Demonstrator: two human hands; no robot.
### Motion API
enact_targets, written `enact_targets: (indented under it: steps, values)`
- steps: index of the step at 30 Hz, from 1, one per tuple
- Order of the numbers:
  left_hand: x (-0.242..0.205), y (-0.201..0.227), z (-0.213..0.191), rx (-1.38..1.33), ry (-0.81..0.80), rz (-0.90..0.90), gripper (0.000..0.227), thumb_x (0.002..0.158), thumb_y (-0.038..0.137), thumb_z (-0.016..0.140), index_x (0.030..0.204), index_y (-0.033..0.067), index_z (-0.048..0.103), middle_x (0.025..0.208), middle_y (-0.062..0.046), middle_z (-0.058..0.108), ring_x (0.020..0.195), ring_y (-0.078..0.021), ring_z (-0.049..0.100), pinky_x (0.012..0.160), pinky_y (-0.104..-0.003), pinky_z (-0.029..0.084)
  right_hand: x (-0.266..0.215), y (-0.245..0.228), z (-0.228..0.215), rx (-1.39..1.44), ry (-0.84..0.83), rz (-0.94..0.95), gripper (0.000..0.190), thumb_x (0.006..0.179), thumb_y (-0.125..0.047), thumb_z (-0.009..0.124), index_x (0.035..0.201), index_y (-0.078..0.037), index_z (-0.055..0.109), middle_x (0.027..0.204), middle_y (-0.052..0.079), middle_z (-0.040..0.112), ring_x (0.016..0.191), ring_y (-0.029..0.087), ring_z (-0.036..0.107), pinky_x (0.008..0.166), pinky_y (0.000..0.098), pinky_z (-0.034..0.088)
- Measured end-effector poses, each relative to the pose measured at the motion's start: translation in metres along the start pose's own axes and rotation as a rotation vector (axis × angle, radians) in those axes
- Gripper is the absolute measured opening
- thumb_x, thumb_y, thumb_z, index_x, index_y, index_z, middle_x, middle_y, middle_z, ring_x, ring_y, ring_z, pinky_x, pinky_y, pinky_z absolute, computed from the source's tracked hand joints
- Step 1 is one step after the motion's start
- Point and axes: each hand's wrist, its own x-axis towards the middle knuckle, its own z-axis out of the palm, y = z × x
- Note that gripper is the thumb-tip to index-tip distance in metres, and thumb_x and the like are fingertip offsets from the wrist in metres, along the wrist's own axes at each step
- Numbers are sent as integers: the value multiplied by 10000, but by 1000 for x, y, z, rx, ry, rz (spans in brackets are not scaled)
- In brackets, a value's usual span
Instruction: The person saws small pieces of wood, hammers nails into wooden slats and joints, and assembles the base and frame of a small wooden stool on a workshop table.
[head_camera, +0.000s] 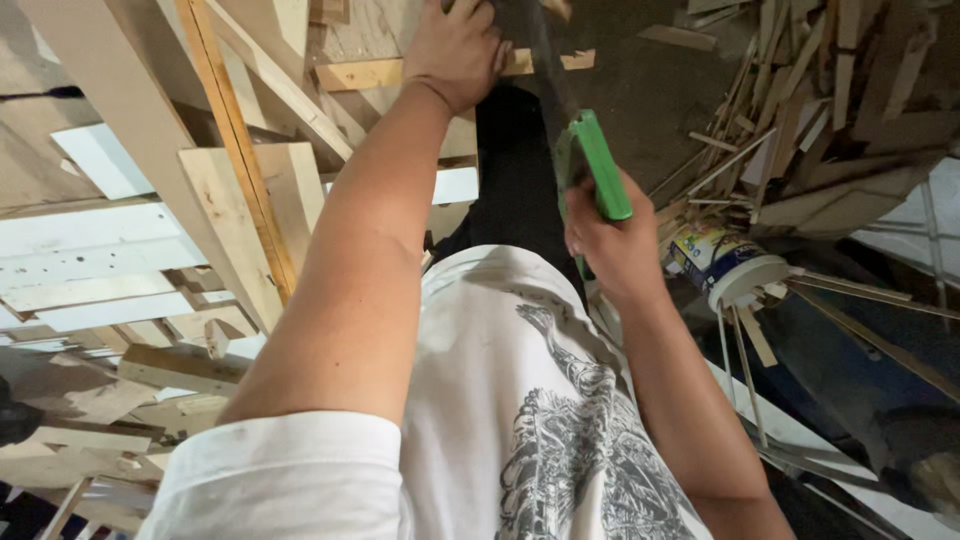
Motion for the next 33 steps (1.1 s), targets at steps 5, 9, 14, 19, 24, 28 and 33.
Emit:
enact_targets:
  steps: [5, 9, 14, 19, 24, 28, 33]
  values:
    - [-3, -3, 4, -144, -2, -29, 408, 1149, 352, 508, 957, 104, 768, 1144, -51, 662, 1212, -243, 490, 994, -498, 353, 0, -8, 21, -64, -35, -32, 146, 1020, -22, 621, 922, -49, 517, 650, 23, 513, 524, 112, 488, 467, 292, 378]
    - [-2, -2, 0, -57, 36, -23, 382, 1107, 344, 516, 928, 115, 763, 1069, -34, 667, 1194, -239, 493, 969, -516, 346, -4, 4, 10, 142, 52, -24, 84, 1001, 5, 582, 956, -49, 535, 677, 22, 530, 536, 110, 503, 481, 295, 416]
    - [-1, -3, 3, -47, 90, -20, 403, 1125, 357, 491, 954, 110, 759, 1067, -42, 664, 1179, -249, 490, 983, -518, 341, -13, 23, -9, 308, 118, -11, 114, 985, 40, 605, 932, -34, 538, 656, 26, 482, 518, 130, 481, 467, 302, 389]
    - [-1, -2, 3, -36, 86, -19, 425, 1142, 362, 473, 958, 98, 752, 1065, -42, 666, 1179, -248, 492, 994, -530, 335, -16, 31, -9, 288, 118, -32, 86, 986, 40, 593, 939, -19, 553, 663, 33, 504, 533, 132, 503, 480, 313, 411]
    - [-3, -1, 0, -12, 162, 7, 384, 1107, 351, 496, 944, 119, 755, 1063, -33, 665, 1177, -242, 491, 988, -557, 323, -10, 30, -3, 297, 98, -54, 83, 997, 25, 587, 951, -28, 542, 681, 29, 510, 544, 118, 496, 486, 306, 397]
    - [-3, 0, -2, 58, 140, -4, 406, 1095, 372, 502, 909, 118, 759, 1045, -37, 667, 1164, -254, 498, 1001, -531, 331, -6, 25, 7, 249, 82, -52, 138, 1011, 14, 608, 927, -37, 511, 672, 26, 509, 531, 109, 473, 482, 299, 372]
    - [-6, -1, 4, 45, 145, 5, 367, 1096, 333, 503, 926, 133, 760, 1071, -28, 673, 1183, -228, 502, 977, -513, 339, 4, 13, 9, 167, 34, -62, 90, 1019, -36, 595, 948, -53, 541, 657, 12, 504, 514, 102, 473, 477, 291, 380]
